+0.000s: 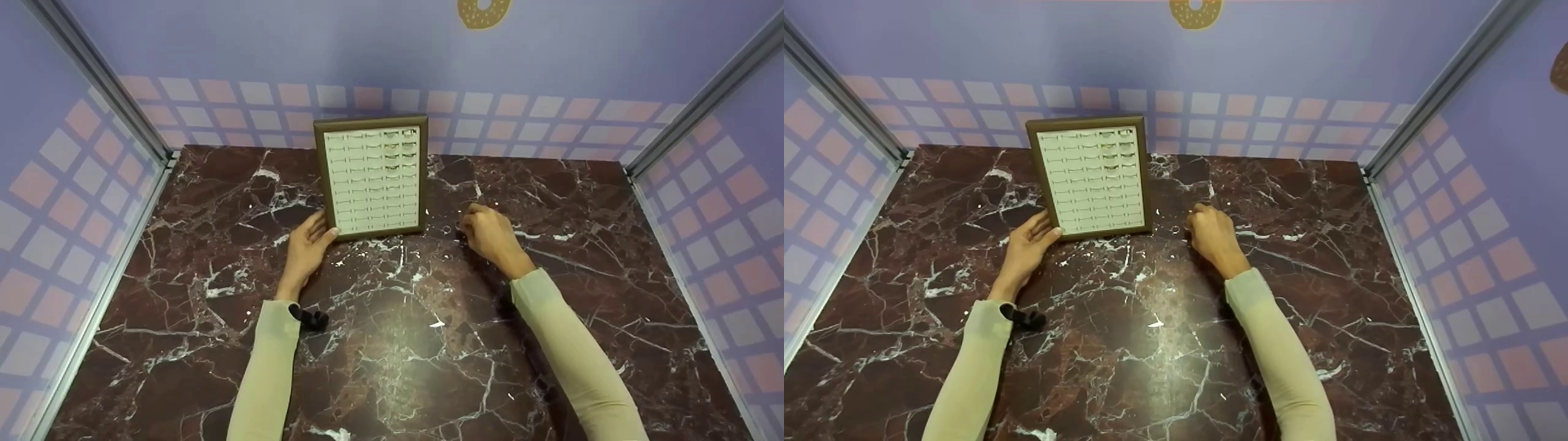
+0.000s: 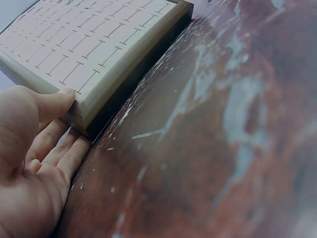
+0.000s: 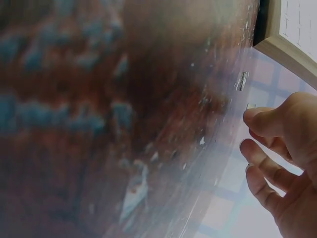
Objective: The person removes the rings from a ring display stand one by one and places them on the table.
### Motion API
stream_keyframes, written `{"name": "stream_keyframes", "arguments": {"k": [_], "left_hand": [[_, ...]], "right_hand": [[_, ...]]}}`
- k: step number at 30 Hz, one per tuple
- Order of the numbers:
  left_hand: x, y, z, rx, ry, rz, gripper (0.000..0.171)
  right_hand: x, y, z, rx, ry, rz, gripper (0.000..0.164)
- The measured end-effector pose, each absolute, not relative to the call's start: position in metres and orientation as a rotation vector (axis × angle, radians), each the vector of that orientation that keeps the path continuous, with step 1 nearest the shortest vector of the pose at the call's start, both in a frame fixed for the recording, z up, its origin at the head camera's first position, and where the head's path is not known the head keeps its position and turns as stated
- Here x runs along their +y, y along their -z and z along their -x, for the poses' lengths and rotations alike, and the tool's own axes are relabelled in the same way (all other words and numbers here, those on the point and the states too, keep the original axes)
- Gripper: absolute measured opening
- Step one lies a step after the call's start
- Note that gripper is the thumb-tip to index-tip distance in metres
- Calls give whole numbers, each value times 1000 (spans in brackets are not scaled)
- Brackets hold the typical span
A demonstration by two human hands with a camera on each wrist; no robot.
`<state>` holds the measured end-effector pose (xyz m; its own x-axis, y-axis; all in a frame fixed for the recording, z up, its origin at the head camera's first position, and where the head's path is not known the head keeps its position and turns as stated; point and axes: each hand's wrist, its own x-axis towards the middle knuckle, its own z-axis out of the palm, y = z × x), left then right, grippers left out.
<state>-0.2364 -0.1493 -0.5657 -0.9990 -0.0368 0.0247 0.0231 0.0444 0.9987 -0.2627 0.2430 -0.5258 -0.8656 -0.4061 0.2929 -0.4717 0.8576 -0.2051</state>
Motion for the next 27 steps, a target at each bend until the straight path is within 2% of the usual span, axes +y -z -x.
{"name": "stream_keyframes", "arguments": {"k": [17, 27], "left_hand": [[-150, 566, 236, -2260, 2125, -16, 62], [-149, 568, 238, -2224, 2132, -20, 61]], "right_hand": [[244, 530, 261, -2829, -441, -668, 13], [244, 527, 263, -2801, -486, -688, 8]]}}
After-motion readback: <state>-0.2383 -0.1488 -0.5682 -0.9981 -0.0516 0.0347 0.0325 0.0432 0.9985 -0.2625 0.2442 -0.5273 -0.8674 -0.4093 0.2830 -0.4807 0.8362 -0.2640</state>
